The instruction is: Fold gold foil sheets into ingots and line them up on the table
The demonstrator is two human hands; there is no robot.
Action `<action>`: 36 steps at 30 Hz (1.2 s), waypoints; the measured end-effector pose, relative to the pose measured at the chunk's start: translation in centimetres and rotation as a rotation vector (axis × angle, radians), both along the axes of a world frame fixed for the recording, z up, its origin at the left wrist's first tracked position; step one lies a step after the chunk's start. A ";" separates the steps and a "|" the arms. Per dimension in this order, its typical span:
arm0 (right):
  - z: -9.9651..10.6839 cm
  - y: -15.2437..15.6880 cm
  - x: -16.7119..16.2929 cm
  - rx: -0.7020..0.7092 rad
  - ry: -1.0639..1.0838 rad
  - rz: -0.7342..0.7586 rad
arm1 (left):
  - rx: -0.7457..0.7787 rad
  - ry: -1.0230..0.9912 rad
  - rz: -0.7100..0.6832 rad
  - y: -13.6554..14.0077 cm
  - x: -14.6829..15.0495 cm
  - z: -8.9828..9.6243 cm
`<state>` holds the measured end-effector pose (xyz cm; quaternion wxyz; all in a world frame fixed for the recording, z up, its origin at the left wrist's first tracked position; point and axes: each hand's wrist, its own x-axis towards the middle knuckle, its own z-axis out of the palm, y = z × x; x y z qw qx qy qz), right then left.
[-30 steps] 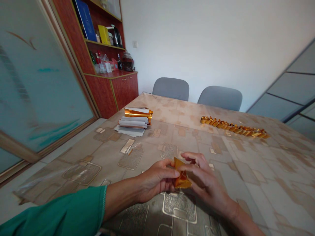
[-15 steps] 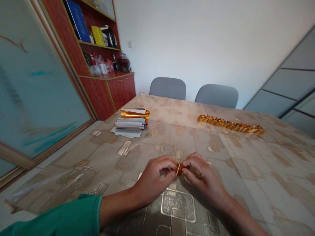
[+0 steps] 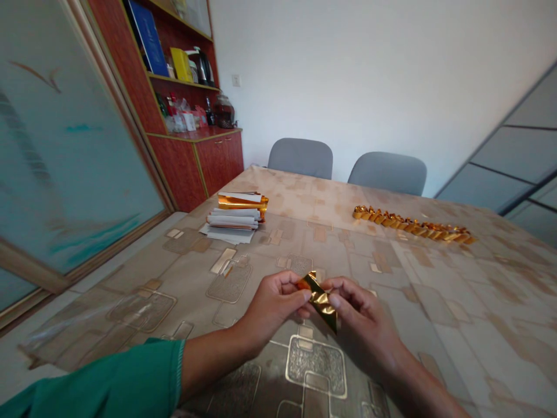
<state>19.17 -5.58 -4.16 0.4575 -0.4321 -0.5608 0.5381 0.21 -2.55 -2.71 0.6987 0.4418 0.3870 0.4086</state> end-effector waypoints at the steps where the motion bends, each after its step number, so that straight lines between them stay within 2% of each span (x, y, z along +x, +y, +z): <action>1: -0.2 0.0 0.1 -0.034 0.007 -0.007 | -0.031 -0.013 0.005 0.1 -0.1 0.0; 3: -0.4 0.0 0.2 -0.065 -0.008 -0.030 | -0.068 -0.022 0.015 0.1 -0.2 0.0; 7: -0.6 0.0 -0.4 -0.022 -0.067 -0.083 | -0.062 -0.015 0.024 -0.1 -0.2 0.0; 12: -0.4 0.0 0.0 -0.010 0.002 -0.053 | -0.096 -0.033 0.012 0.2 -0.4 0.3; 14: 0.2 0.1 0.6 0.093 -0.086 -0.061 | -0.134 -0.042 0.015 0.3 -0.5 0.5; 16: 0.9 0.2 1.4 0.304 -0.297 -0.052 | -0.175 -0.055 0.011 0.4 -0.7 0.7; 19: 1.8 0.2 1.9 0.599 -0.517 0.070 | -0.239 -0.076 -0.045 0.4 -0.8 0.8; 21: 2.2 0.0 1.8 0.670 -0.563 0.127 | -0.265 -0.084 -0.095 0.3 -0.7 0.7; 28: 2.2 -0.2 1.5 0.655 -0.578 0.187 | -0.229 -0.077 -0.118 0.1 -0.7 0.1; 33: 2.9 0.1 1.6 0.771 -0.702 0.203 | -0.248 -0.049 -0.114 0.1 -0.8 0.2; 36: 3.2 0.1 1.5 0.764 -0.691 0.222 | -0.221 -0.041 -0.119 0.0 -0.7 0.1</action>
